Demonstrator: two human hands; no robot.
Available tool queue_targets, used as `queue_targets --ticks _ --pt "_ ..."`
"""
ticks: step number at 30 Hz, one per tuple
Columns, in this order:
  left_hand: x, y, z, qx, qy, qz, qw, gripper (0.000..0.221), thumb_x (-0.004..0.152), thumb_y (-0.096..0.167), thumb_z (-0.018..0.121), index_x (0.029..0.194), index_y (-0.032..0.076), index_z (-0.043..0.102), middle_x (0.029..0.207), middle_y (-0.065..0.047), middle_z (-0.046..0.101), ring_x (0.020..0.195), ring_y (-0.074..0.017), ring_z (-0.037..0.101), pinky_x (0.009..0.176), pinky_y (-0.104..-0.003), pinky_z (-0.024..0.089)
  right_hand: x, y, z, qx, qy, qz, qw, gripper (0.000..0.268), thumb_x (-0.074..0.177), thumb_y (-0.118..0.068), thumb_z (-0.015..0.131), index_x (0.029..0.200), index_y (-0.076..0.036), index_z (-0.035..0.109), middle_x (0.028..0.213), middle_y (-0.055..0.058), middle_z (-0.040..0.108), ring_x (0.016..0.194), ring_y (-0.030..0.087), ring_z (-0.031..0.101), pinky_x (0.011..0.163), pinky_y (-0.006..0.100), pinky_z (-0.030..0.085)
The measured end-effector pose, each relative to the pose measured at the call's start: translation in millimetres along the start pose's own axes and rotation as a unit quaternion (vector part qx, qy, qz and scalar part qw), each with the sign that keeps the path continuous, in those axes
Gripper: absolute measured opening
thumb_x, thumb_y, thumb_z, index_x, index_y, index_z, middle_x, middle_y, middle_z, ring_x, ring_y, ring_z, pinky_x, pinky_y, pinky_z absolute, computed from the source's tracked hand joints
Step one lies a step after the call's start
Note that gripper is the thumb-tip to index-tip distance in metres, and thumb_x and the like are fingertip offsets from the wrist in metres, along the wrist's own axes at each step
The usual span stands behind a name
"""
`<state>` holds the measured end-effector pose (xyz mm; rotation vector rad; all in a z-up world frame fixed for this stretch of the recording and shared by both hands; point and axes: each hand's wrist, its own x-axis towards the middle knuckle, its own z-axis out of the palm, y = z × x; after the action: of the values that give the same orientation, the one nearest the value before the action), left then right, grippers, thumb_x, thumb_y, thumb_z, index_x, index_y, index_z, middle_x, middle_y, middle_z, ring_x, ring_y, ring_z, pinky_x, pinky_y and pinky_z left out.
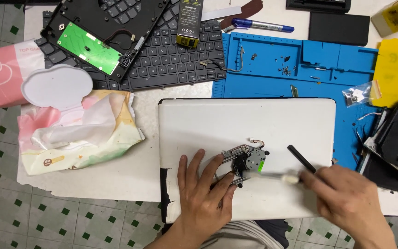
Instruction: Cleaning a small electronic component, likely a laptop fan, using a brush to remove dust.
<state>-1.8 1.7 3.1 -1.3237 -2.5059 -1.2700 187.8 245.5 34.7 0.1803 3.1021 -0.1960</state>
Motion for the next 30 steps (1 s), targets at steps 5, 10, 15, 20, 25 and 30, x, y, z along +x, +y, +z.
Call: queue_targets --ticks 5,10,15,20,25,30 --pt "1 1 0 0.005 -0.002 0.0 1.0 0.019 0.095 0.024 0.062 0.095 0.012 0.077 0.128 -0.013 0.067 0.127 -0.0469 0.055 0.111 -0.069 0.032 2 -3 -2 0.0 -0.009 0.007 1.0 0.042 0.082 0.008 0.053 0.111 -0.018 0.069 0.078 0.0 0.062 0.06 0.022 0.057 0.052 0.037 0.05" --pt "1 0 0 0.006 0.0 0.001 1.0 0.021 0.096 0.024 0.061 0.096 0.012 0.078 0.127 -0.013 0.067 0.127 -0.0471 0.055 0.111 -0.069 0.033 -7 1 1 -0.016 -0.002 0.009 1.0 0.036 0.088 0.004 0.057 0.113 -0.018 0.07 0.079 0.0 0.062 0.06 0.021 0.056 0.051 0.036 0.049" --pt "0 0 0 0.003 -0.002 0.002 1.0 0.017 0.094 0.024 0.064 0.098 0.013 0.077 0.129 -0.013 0.066 0.128 -0.0472 0.054 0.111 -0.07 0.032 -13 2 4 -0.02 -0.015 0.034 0.999 0.051 0.077 0.009 0.052 0.115 -0.021 0.07 0.083 0.0 0.063 0.068 0.025 0.061 0.054 0.039 0.049" --pt "-1 0 1 0.003 -0.005 -0.002 1.0 0.017 0.094 0.024 0.065 0.097 0.013 0.077 0.129 -0.013 0.066 0.129 -0.047 0.054 0.112 -0.07 0.032 -9 -3 2 -0.021 0.015 0.023 0.999 0.036 0.09 0.001 0.058 0.117 -0.018 0.07 0.082 0.003 0.062 0.064 0.024 0.057 0.051 0.038 0.047" --pt "-1 0 1 0.003 -0.006 -0.007 1.0 0.016 0.093 0.024 0.066 0.097 0.014 0.078 0.129 -0.012 0.066 0.13 -0.0461 0.054 0.112 -0.069 0.031 -20 3 14 -0.035 0.026 0.033 0.999 0.046 0.082 0.004 0.057 0.12 -0.019 0.071 0.084 0.0 0.068 0.065 0.019 0.06 0.046 0.034 0.047" --pt "0 0 1 0.006 -0.003 -0.003 1.0 0.015 0.093 0.023 0.066 0.096 0.014 0.077 0.128 -0.012 0.067 0.128 -0.0464 0.055 0.112 -0.068 0.031 -17 -1 13 0.016 0.001 0.045 0.999 0.035 0.087 0.002 0.06 0.115 -0.015 0.071 0.084 0.002 0.065 0.065 0.022 0.06 0.053 0.037 0.049"
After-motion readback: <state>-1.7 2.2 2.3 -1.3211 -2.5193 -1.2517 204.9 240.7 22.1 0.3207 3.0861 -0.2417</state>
